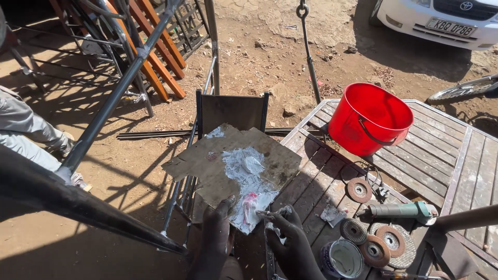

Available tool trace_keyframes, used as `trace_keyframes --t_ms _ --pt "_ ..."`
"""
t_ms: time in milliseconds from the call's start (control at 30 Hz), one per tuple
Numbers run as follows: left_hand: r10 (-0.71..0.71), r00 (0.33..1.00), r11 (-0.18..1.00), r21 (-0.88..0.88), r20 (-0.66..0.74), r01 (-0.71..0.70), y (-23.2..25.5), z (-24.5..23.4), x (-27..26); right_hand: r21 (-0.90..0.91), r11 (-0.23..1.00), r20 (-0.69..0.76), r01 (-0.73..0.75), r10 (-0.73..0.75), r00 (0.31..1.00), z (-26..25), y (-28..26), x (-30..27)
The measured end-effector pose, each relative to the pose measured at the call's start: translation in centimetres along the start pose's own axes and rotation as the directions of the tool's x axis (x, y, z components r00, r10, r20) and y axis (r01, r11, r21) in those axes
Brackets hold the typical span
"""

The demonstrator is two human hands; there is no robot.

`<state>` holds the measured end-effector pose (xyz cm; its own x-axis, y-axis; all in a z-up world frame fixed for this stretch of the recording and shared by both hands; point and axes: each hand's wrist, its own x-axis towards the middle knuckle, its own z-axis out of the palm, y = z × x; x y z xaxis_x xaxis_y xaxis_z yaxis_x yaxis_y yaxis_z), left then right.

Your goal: The person scoops a white paste from a cardboard palette and applies it by hand to the joints of a metal frame structure. The person repeatedly dips fingers into the paste and spreads it over multiple connection points on the frame.

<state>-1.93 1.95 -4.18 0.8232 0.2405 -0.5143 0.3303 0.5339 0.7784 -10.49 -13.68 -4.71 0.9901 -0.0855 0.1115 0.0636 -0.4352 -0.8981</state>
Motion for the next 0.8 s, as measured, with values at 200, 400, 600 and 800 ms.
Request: trace_keyframes --t_ms 200,400,600,800 --pt "-0.005 0.998 0.989 0.148 -0.067 0.015 1.1 -4.3 0.2 0.207 0.941 0.127 0.268 -0.297 0.946 3.4 6.5 -1.1" --pt "0.062 0.944 0.973 0.189 0.323 -0.129 6.2 -8.6 -0.9 0.635 0.699 0.345 -0.328 0.123 0.930 4.7 10.7 -2.2" --pt "-0.252 0.837 0.955 0.265 0.485 0.134 15.0 -17.4 -3.0 0.753 0.577 0.159 -0.316 0.306 0.939 2.2 -3.7 0.8" --pt "-0.493 0.753 0.699 0.714 0.435 0.046 23.7 -22.7 -3.5 0.702 0.710 0.150 0.061 -0.231 0.961 6.0 -15.3 4.0"
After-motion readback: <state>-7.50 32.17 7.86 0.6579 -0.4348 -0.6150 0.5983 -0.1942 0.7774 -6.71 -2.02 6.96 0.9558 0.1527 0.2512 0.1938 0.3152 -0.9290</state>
